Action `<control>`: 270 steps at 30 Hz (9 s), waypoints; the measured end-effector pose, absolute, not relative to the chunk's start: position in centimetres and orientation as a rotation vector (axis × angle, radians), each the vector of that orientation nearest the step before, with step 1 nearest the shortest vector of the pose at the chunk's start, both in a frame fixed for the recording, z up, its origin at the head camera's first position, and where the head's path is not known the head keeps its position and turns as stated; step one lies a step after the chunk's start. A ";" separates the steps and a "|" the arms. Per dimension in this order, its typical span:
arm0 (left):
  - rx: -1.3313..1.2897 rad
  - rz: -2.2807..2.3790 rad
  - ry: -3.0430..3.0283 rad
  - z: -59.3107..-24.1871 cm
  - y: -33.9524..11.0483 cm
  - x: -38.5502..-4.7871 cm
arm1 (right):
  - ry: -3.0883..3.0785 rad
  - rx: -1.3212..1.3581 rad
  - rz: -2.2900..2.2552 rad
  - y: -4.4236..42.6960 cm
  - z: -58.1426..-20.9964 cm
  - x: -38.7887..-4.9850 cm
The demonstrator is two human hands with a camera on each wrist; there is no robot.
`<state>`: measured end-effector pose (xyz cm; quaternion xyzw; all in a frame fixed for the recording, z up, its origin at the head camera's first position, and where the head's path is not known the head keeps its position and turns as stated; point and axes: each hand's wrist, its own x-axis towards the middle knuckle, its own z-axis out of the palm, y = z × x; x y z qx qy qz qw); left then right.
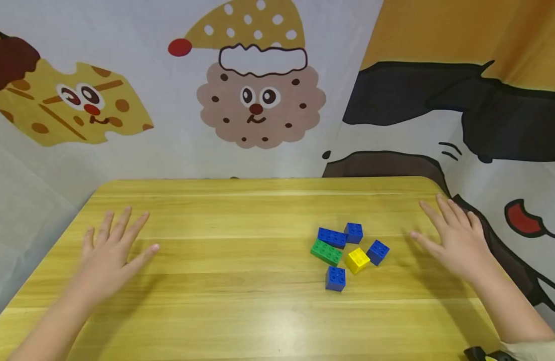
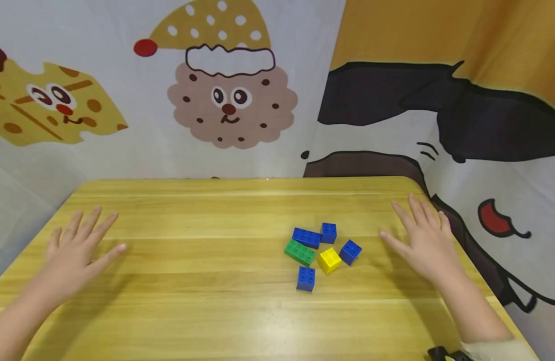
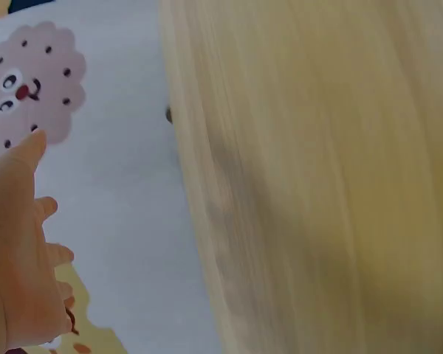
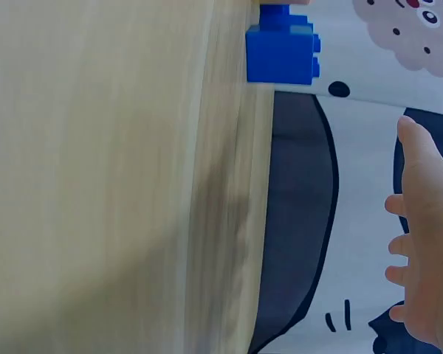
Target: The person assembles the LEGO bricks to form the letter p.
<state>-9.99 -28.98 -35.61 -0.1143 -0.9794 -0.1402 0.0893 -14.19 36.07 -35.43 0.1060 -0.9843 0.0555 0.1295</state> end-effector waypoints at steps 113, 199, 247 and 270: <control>-0.724 -1.687 -2.629 -43.2 1.9 -10.4 | -2.813 0.379 1.163 32.0 -42.9 -12.8; -0.521 -1.707 -2.688 -43.0 -11.1 -9.4 | -2.440 0.848 1.344 22.1 -38.6 -10.5; -0.525 -1.710 -2.684 -43.0 -11.2 -9.5 | -2.546 1.180 1.545 12.0 -37.9 -12.4; -0.559 -1.706 -2.687 -43.0 -11.3 -9.5 | -2.676 1.147 1.597 11.2 -39.2 -12.9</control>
